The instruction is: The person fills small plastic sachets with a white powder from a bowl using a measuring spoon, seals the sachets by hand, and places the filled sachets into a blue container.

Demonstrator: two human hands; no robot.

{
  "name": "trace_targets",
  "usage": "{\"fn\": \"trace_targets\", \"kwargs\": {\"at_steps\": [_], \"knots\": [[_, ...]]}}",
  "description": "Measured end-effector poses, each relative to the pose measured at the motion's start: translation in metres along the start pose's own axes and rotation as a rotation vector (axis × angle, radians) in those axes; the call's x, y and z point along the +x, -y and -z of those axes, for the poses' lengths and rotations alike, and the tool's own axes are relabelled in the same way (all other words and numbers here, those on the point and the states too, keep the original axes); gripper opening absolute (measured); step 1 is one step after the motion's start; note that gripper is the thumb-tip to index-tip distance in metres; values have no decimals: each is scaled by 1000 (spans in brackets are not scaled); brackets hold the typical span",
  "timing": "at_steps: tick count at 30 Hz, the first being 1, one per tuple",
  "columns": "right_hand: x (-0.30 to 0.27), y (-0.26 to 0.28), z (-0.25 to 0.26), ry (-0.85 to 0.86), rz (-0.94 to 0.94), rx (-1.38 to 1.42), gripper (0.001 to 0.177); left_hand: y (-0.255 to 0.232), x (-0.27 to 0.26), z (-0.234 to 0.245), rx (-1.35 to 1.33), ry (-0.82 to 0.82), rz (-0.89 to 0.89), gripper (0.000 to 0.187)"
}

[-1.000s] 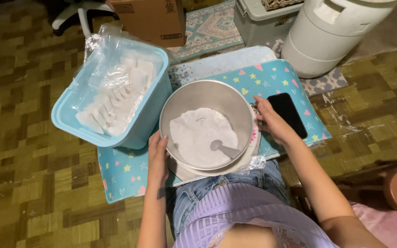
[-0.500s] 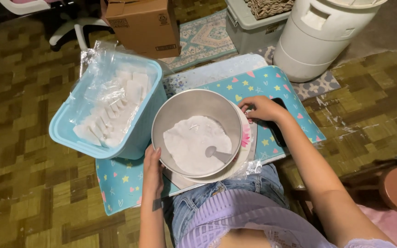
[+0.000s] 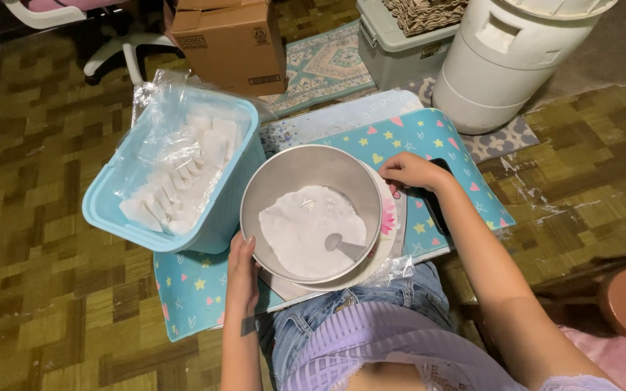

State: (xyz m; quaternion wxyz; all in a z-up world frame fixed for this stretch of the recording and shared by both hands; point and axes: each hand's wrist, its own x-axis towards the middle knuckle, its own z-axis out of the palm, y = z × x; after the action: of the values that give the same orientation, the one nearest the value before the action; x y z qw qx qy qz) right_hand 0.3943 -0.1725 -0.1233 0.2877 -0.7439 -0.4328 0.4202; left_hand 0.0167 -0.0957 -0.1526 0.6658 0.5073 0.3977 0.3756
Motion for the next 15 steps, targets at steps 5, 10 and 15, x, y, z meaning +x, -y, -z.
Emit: {"fn": "trace_targets", "kwargs": {"at_steps": [5, 10, 15], "knots": [[9, -9, -4, -75, -6, 81, 17, 4, 2, 2, 0, 0, 1, 67], [8, -10, -4, -120, -48, 163, 14, 7, 2, 2, 7, -4, -11, 68], [12, -11, 1, -107, -49, 234, 15, 7, 5, 2, 58, 21, -18, 75]]}}
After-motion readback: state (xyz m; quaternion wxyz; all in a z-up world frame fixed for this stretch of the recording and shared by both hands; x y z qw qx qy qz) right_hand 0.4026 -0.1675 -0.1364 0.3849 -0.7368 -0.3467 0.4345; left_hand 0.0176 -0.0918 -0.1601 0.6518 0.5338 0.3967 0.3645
